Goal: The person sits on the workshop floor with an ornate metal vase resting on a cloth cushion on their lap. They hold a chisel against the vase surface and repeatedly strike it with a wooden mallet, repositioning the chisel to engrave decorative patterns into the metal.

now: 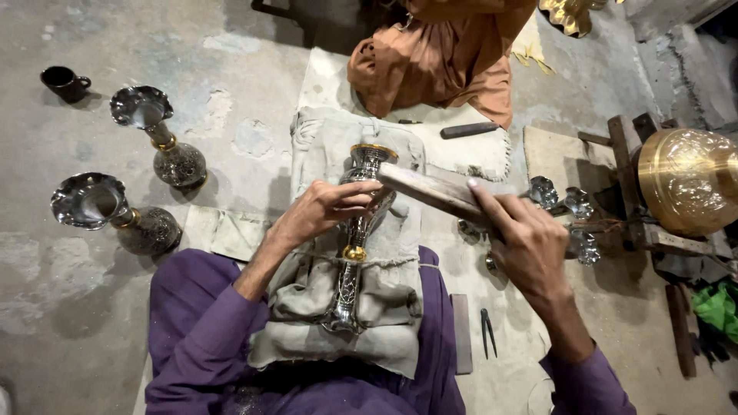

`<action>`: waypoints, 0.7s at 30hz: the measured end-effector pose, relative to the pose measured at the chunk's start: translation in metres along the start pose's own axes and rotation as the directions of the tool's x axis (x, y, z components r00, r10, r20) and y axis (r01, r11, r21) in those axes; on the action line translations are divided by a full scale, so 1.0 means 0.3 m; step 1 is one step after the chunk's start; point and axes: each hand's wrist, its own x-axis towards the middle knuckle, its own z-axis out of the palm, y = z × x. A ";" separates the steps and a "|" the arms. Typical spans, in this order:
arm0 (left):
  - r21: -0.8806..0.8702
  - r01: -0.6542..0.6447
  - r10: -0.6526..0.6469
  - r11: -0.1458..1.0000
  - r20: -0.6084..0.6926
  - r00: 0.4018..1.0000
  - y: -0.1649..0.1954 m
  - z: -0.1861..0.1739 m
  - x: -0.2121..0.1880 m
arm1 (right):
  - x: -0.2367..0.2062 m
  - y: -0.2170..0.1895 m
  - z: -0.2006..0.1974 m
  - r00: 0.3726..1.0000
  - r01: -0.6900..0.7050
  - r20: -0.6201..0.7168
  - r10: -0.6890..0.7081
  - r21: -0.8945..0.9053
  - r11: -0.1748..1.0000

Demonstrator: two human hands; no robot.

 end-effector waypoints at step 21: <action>0.024 -0.068 0.069 0.997 -0.038 0.997 -0.023 0.004 0.000 | 0.001 0.027 -0.022 0.995 -0.011 -0.095 0.040 0.291 0.957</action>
